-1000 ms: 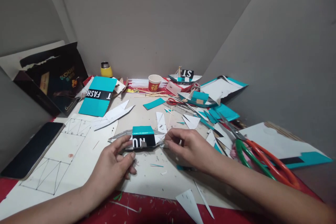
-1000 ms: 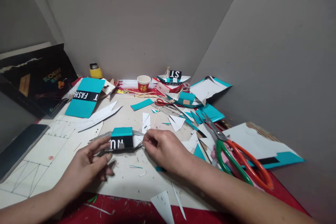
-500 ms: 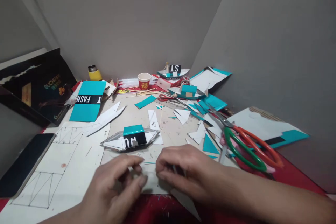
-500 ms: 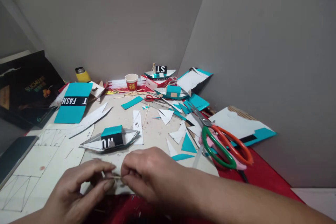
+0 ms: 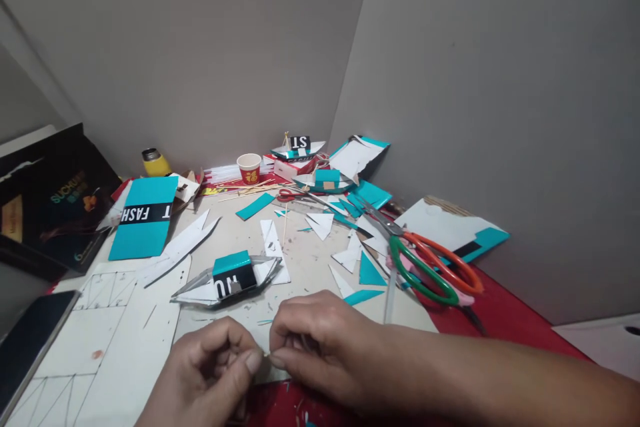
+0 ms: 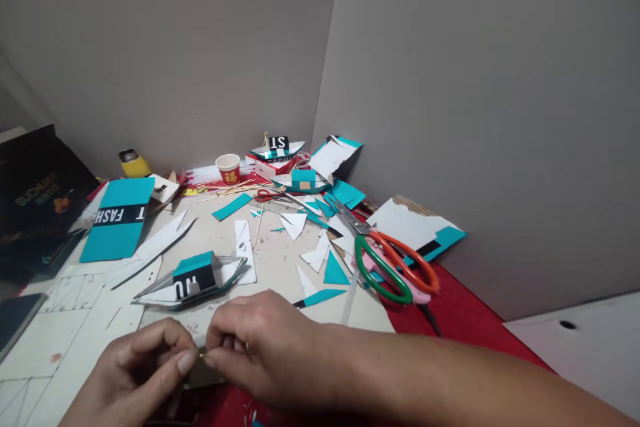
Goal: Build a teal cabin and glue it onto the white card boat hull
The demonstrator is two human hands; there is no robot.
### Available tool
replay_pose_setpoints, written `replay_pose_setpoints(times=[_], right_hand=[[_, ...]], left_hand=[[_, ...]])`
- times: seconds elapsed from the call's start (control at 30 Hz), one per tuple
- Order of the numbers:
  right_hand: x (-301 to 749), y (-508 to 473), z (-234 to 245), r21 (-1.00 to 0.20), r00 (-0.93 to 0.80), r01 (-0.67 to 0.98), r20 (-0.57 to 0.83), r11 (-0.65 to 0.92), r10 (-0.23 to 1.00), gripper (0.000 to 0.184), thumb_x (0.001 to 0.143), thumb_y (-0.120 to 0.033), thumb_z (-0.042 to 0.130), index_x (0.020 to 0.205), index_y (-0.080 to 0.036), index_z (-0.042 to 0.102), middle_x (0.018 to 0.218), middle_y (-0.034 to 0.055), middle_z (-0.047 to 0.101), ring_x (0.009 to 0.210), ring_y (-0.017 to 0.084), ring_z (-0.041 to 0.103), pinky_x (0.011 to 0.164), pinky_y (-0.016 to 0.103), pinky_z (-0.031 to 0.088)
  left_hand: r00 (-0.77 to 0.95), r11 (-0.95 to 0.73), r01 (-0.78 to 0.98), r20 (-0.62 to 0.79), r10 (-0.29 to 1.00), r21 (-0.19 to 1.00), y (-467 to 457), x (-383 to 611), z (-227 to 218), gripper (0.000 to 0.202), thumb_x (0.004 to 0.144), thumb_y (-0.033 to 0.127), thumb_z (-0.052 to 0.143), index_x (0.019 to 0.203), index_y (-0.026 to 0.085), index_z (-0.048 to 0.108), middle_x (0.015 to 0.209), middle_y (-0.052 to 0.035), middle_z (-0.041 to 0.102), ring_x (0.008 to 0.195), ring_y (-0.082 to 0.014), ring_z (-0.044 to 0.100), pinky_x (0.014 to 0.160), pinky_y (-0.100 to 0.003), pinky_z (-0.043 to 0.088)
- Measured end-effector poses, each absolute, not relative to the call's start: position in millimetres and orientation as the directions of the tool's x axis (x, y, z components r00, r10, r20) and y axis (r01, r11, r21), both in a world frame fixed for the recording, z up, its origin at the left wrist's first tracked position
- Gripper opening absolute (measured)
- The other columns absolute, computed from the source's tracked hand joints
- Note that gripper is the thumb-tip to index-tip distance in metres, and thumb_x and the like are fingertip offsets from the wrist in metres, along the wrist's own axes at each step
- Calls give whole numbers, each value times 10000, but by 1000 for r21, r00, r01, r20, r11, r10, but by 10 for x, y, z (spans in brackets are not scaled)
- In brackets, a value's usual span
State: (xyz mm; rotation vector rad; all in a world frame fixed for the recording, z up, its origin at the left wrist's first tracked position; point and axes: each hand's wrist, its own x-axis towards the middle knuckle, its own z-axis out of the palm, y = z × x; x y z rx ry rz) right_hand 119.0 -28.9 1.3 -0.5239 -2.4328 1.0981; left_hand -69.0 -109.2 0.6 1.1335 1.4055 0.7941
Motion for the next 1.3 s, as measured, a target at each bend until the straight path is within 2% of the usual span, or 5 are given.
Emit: replay_pose_setpoints(times=[0.2,0.37,0.77,1.03,1.3], right_hand=[[1157,-256,9,-844,-805,181,168,505,569,157,892,-195,538,782,-151,640,668,-9,589,597,93,515,574,188,407],[1168,-256,15,-756,-817,185,237,628,526,192,924,-184,476,780,-157,599,690,13,592,628,113,511,597,213,398],[1263,-340,-157,-377,-912,-24,387,926,134,210,897,-119,379,803,-187,554,705,25,595,618,149,460,566,275,357],[1435,-364,3,-414,-878,33,424,910,225,198,899,-126,372,821,-223,525,679,-4,583,597,141,468,581,260,352],[1287,-367,-148,-499,-876,14,412,866,252,193,963,-177,407,854,-177,565,719,15,595,655,130,492,611,233,375]], left_hand=[[72,342,130,-353,933,931,-1055,-698,39,303,788,460,650,730,169,591,500,28,525,465,-102,474,476,-215,395],[131,393,110,-406,905,913,-1003,-686,96,211,755,357,663,719,159,599,503,38,542,436,-80,468,462,-199,391],[229,562,39,-555,800,826,-1072,-681,87,147,695,266,639,627,141,603,528,8,641,359,-55,498,407,-157,344],[9,485,43,-486,874,873,-1115,-934,32,234,785,338,649,663,144,599,578,21,626,384,-37,470,430,-154,324],[177,313,229,-356,918,922,-1135,-680,219,177,738,330,711,766,167,646,628,18,559,590,-104,470,563,-205,400]])
